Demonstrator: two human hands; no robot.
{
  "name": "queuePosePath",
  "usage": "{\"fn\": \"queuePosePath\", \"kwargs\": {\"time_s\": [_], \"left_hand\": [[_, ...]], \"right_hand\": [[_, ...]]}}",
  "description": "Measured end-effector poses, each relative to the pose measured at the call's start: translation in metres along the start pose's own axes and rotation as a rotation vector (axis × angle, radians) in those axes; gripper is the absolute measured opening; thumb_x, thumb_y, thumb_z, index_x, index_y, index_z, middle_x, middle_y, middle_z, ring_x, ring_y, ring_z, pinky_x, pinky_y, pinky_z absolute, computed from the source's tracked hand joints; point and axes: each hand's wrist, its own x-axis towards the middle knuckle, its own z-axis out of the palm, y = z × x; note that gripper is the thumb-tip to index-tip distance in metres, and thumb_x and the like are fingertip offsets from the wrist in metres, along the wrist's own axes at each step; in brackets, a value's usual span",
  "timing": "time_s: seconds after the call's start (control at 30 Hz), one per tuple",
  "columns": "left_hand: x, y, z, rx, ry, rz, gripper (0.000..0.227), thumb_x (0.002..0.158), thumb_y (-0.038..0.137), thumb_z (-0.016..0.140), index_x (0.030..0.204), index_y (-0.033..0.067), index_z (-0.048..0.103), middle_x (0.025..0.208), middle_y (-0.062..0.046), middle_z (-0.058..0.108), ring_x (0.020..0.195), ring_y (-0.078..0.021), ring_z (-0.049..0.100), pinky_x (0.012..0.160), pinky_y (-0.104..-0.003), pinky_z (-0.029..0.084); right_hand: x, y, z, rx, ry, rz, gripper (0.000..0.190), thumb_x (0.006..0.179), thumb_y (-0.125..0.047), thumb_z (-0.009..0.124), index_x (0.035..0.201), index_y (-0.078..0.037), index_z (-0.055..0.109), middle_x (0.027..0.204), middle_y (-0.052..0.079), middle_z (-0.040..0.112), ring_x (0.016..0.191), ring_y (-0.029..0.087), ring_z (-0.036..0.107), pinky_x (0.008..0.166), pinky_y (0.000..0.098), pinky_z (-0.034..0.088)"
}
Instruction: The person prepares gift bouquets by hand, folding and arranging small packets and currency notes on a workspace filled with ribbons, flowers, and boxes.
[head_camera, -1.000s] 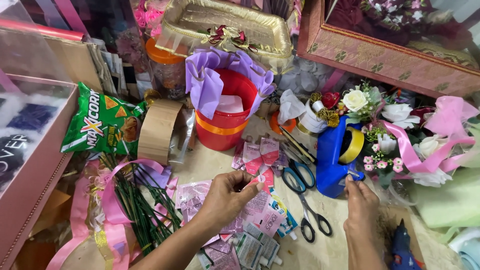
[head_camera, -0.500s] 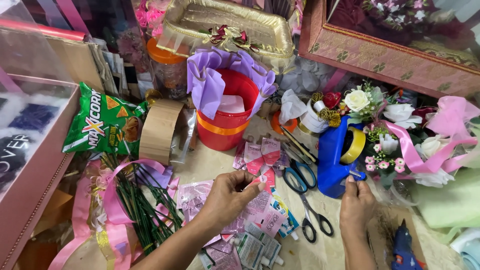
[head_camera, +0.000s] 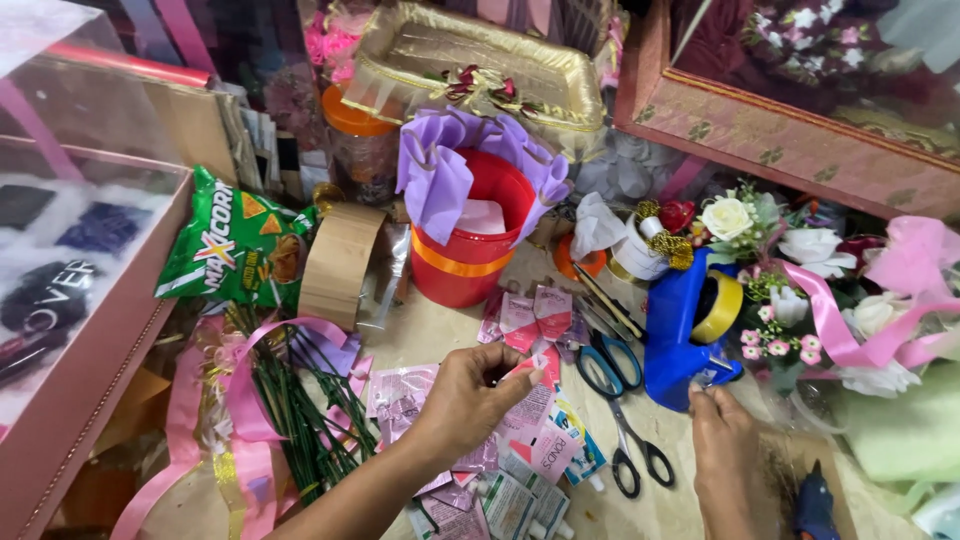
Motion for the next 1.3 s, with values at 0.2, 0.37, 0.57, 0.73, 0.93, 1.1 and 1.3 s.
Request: {"fn": "queuePosePath", "kwargs": {"time_s": [0.2, 0.37, 0.57, 0.73, 0.93, 1.1, 1.3], "left_hand": [[0.013, -0.031, -0.001, 0.473, 0.17, 0.704, 0.014, 0.09, 0.017, 0.076, 0.093, 0.0027, 0.076, 0.082, -0.006, 0.071, 0.065, -0.0166, 0.064, 0.055, -0.03, 0.057], [0.012, -0.029, -0.008, 1.033, 0.337, 1.576, 0.001, 0.098, 0.002, 0.07, 0.098, 0.0018, 0.071, 0.087, -0.008, 0.067, 0.073, -0.0183, 0.06, 0.063, -0.032, 0.051], [-0.006, -0.004, -0.008, 1.064, 0.359, 1.745, 0.013, 0.1, -0.003, 0.066, 0.089, 0.0019, 0.07, 0.089, -0.009, 0.065, 0.081, -0.0216, 0.064, 0.065, -0.032, 0.046], [-0.002, -0.008, -0.008, 1.066, 0.36, 1.73, 0.014, 0.1, -0.003, 0.063, 0.089, 0.0015, 0.07, 0.089, -0.009, 0.065, 0.082, -0.0209, 0.065, 0.064, -0.031, 0.044], [-0.002, -0.01, -0.01, 1.07, 0.336, 1.703, 0.015, 0.1, -0.003, 0.06, 0.092, 0.0007, 0.071, 0.092, -0.01, 0.066, 0.083, -0.0216, 0.064, 0.065, -0.032, 0.043], [-0.002, -0.012, -0.01, 1.082, 0.344, 1.701, 0.014, 0.1, -0.003, 0.062, 0.091, 0.0023, 0.071, 0.089, -0.008, 0.066, 0.081, -0.0196, 0.064, 0.065, -0.031, 0.041], [-0.002, -0.012, -0.009, 1.072, 0.344, 1.699, 0.015, 0.101, -0.002, 0.062, 0.089, 0.0017, 0.07, 0.087, -0.009, 0.062, 0.078, -0.0197, 0.06, 0.063, -0.031, 0.04]], "right_hand": [[-0.04, -0.043, -0.016, 0.621, -0.506, -0.277, 0.048, 0.102, -0.025, 0.057, 0.057, -0.008, 0.055, 0.072, 0.009, 0.058, 0.079, 0.025, 0.057, 0.09, 0.0378, 0.039], [-0.071, -0.1, -0.029, 0.723, -1.106, -0.234, 0.043, 0.096, -0.023, 0.058, 0.056, -0.011, 0.045, 0.053, 0.003, 0.042, 0.052, 0.017, 0.039, 0.107, 0.0497, 0.047], [-0.061, -0.095, -0.011, 0.682, -1.19, -0.141, 0.044, 0.094, -0.011, 0.061, 0.055, -0.008, 0.042, 0.051, 0.008, 0.041, 0.049, 0.017, 0.033, 0.053, 0.0328, 0.026], [-0.061, -0.101, -0.007, 0.561, -1.136, -0.096, 0.047, 0.096, -0.014, 0.063, 0.055, -0.008, 0.041, 0.051, 0.005, 0.039, 0.049, 0.015, 0.033, 0.053, 0.0323, 0.023], [-0.063, -0.101, -0.001, 0.553, -1.168, -0.058, 0.047, 0.098, -0.011, 0.062, 0.059, -0.009, 0.037, 0.054, 0.004, 0.036, 0.05, 0.014, 0.03, 0.051, 0.0324, 0.022], [-0.064, -0.103, 0.002, 0.481, -1.122, -0.104, 0.046, 0.097, -0.015, 0.065, 0.057, -0.009, 0.043, 0.054, 0.003, 0.039, 0.053, 0.014, 0.035, 0.053, 0.0326, 0.026], [-0.066, -0.108, -0.001, 0.38, -1.099, -0.217, 0.049, 0.097, -0.02, 0.064, 0.054, -0.011, 0.041, 0.054, 0.002, 0.038, 0.052, 0.015, 0.035, 0.061, 0.0349, 0.032]]}}
